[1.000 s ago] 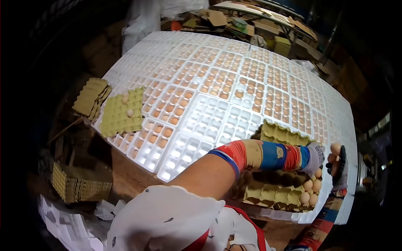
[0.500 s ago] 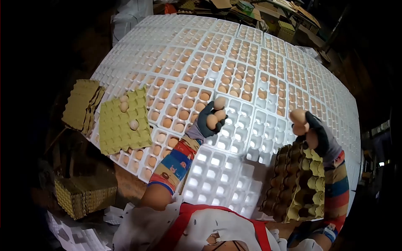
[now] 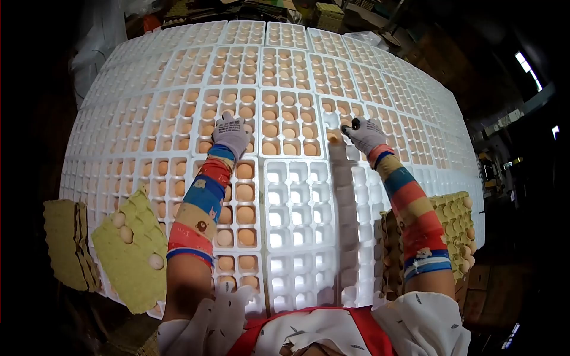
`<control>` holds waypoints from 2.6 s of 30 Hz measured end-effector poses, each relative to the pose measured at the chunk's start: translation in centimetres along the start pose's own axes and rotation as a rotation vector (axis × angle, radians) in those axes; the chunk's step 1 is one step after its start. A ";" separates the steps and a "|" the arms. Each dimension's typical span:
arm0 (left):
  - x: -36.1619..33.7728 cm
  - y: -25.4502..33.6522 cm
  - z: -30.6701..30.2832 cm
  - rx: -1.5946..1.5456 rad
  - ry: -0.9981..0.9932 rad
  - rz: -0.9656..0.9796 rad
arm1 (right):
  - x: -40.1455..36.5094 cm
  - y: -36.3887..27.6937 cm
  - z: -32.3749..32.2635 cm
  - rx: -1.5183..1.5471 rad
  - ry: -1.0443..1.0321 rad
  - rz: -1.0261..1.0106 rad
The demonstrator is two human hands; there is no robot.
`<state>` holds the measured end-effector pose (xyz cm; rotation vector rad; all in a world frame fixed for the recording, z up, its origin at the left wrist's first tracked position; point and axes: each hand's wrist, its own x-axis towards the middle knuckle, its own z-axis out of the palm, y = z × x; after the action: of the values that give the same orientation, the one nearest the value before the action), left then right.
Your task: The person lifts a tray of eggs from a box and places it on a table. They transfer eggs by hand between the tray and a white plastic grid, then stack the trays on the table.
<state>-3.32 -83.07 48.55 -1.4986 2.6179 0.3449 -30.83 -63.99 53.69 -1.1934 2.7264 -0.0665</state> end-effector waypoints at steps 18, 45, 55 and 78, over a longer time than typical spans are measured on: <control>-5.6 11.9 7.2 -1.076 -0.157 0.376 | 2.3 3.0 5.9 0.256 0.232 0.025; -11.6 12.8 10.3 -0.210 0.503 0.530 | -27.6 -2.4 4.9 1.123 0.336 -0.337; -12.5 19.5 4.8 -0.279 0.248 0.647 | -41.6 19.4 -16.0 0.991 0.342 -0.093; -27.1 55.4 -4.7 -1.491 -0.460 0.547 | -34.6 44.1 -14.1 0.202 0.058 -0.378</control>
<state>-37.13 -34.53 66.50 -0.4710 2.1377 2.6382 -42.11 -9.00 67.45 -1.6428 2.4287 -0.4176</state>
